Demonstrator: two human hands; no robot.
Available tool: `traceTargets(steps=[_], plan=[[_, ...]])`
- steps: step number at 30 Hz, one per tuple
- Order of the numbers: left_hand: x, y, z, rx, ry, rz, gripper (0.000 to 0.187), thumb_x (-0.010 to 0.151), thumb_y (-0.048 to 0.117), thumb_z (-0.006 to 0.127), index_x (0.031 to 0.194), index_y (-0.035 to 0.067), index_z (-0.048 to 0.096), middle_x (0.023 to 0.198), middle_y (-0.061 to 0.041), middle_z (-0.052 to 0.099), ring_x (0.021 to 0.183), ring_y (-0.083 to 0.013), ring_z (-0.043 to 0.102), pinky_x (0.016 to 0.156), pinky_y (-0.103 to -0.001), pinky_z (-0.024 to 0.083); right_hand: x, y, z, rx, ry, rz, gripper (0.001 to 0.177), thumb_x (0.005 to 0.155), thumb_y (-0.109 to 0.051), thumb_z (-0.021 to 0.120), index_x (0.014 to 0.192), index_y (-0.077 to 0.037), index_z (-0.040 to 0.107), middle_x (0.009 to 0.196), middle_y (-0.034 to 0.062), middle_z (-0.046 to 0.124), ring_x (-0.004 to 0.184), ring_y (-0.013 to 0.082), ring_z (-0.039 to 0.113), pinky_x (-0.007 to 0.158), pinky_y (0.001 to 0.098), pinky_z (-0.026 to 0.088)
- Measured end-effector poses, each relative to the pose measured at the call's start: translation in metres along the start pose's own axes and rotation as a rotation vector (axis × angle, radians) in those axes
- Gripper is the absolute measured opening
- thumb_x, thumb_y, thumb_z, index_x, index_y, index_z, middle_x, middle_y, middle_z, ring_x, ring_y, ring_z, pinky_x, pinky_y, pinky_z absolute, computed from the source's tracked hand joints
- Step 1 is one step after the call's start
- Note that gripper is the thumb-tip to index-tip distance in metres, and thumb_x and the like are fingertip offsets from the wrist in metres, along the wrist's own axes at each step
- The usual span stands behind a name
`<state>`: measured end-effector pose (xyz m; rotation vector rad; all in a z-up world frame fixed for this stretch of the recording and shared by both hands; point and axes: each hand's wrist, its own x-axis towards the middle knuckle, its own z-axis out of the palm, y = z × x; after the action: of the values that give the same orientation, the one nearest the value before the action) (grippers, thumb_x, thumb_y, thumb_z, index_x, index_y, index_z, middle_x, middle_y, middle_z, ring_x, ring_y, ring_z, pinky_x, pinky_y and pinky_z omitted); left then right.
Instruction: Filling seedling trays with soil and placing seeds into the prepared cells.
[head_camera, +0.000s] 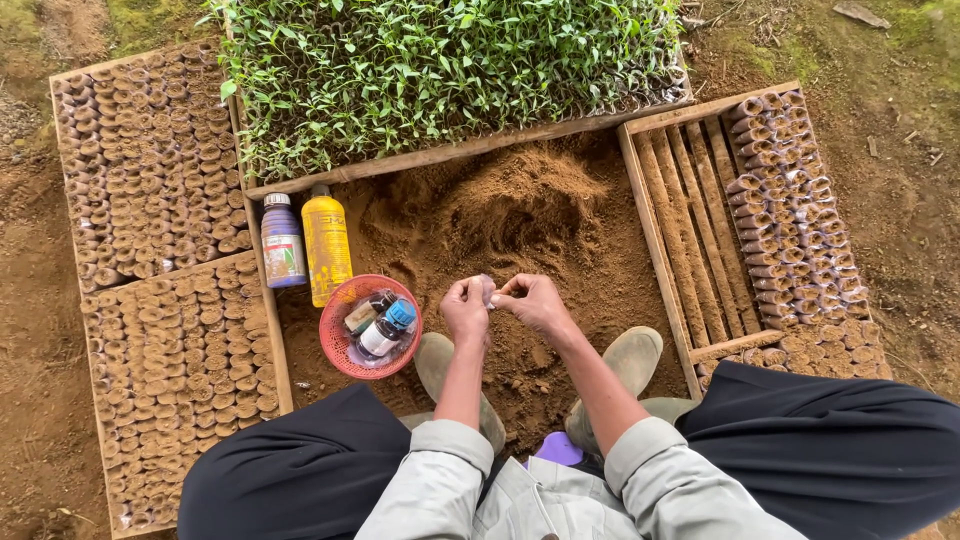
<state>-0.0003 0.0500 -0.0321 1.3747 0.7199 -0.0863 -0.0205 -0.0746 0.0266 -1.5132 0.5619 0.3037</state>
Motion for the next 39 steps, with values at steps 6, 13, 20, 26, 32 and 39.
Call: traceTargets(steps=[6,13,20,26,32,39], plan=[[-0.012,0.011,-0.001,-0.02,-0.029,-0.026,0.014,0.102,0.011,0.06,0.098,0.004,0.072,0.081,-0.02,0.075,0.058,-0.0179,0.072,0.052,-0.026,0.063,0.019,0.037,-0.002,-0.167,0.06,-0.006,0.021,0.067,-0.023,0.094,0.078,-0.012,0.08,0.063,0.0024,0.068,0.057,0.007,0.06,0.049,0.0212,0.047],[-0.017,0.006,-0.005,0.035,-0.142,-0.202,0.011,0.099,0.014,0.063,0.099,0.008,0.073,0.083,-0.015,0.076,0.066,-0.0206,0.074,0.06,-0.035,0.067,0.028,0.06,-0.006,-0.314,0.172,0.08,0.014,0.066,-0.028,0.084,0.074,-0.017,0.079,0.064,0.0024,0.071,0.064,0.0139,0.066,0.059,0.0293,0.051],[-0.017,-0.003,-0.004,0.011,-0.326,-0.379,0.01,0.099,0.015,0.064,0.101,0.01,0.073,0.086,-0.012,0.074,0.077,-0.0259,0.077,0.07,-0.044,0.069,0.036,0.081,-0.021,-0.431,0.195,0.099,0.008,0.066,-0.026,0.077,0.071,-0.019,0.076,0.066,0.0022,0.074,0.072,0.0236,0.073,0.068,0.0358,0.055],[-0.014,-0.008,-0.002,-0.074,-0.332,-0.47,0.016,0.099,0.023,0.067,0.11,0.013,0.071,0.084,-0.008,0.069,0.073,-0.0239,0.076,0.068,-0.042,0.069,0.011,0.039,-0.017,-0.652,0.167,0.047,0.013,0.074,-0.022,0.07,0.085,-0.016,0.074,0.086,0.012,0.075,0.095,0.0369,0.073,0.082,0.0515,0.054],[-0.005,-0.019,0.0,-0.115,-0.337,-0.493,0.012,0.094,0.026,0.076,0.097,0.016,0.071,0.088,-0.008,0.071,0.074,-0.0265,0.076,0.067,-0.042,0.069,0.014,0.039,-0.02,-0.775,0.138,-0.055,0.011,0.076,-0.015,0.069,0.086,-0.01,0.068,0.091,0.0155,0.07,0.097,0.0405,0.07,0.085,0.0524,0.054],[0.005,-0.034,0.002,-0.156,-0.33,-0.498,0.006,0.095,0.019,0.073,0.092,0.015,0.071,0.086,-0.011,0.075,0.075,-0.0275,0.077,0.07,-0.042,0.068,0.021,0.046,-0.023,-0.624,0.182,0.088,0.01,0.074,-0.028,0.075,0.077,-0.019,0.072,0.075,0.0056,0.073,0.091,0.0326,0.072,0.079,0.0466,0.053]])
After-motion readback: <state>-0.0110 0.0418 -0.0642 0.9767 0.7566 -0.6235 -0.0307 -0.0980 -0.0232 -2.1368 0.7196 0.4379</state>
